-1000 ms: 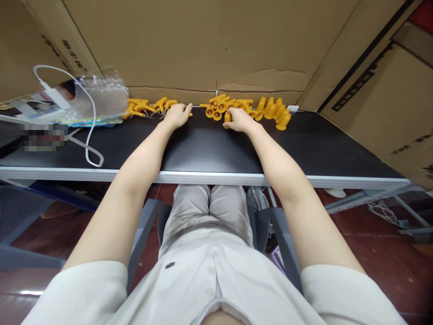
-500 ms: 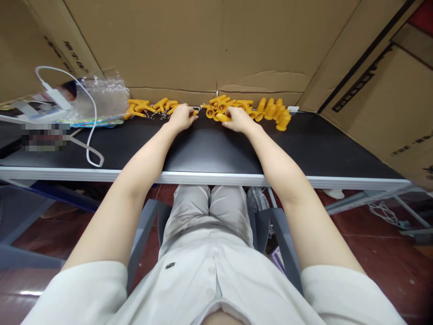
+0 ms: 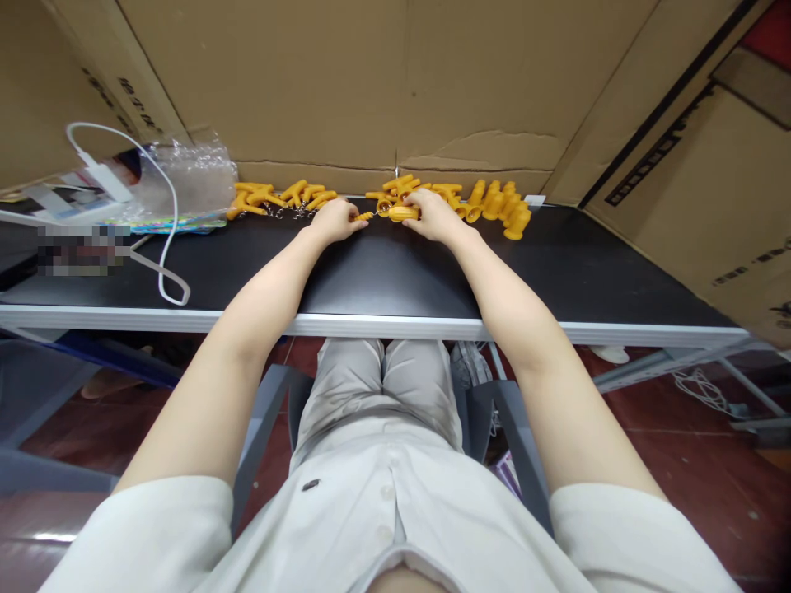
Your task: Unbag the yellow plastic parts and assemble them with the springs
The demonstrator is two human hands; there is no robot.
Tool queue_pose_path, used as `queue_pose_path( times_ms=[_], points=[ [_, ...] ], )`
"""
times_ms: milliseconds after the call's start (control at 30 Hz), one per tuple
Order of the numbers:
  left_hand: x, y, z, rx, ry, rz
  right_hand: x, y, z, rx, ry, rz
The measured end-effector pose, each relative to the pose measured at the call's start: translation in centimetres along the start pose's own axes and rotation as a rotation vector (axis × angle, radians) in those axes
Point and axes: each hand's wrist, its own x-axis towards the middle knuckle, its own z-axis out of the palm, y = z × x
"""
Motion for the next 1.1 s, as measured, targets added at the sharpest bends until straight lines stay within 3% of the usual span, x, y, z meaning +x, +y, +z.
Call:
queue_pose_path(
  times_ms=[267, 500, 667, 867, 1100],
  points=[
    [0.1, -0.5, 0.1, -0.013, 0.009, 0.021, -0.4, -0.3, -0.5, -0.007, 0.018, 0.096],
    [-1.1, 2.1, -0.9, -0.001, -0.029, -0.036, 0.0, -0.4, 0.0, 0.007, 0.023, 0.023],
    [-1.3, 3.2, -1.2, -0.07, 0.016, 0.003, 0.0, -0.3, 0.1, 0.026, 0.014, 0.002],
    [-0.9, 2.9, -0.9, -0.151, 0.162, 0.074, -0.3, -0.5, -0.1, 0.046, 0.016, -0.019],
    [-1.8, 3.1, -2.0, -0.077, 0.057, -0.057, 0.5, 0.9, 0.7, 0.119, 0.071, -0.014]
  ],
)
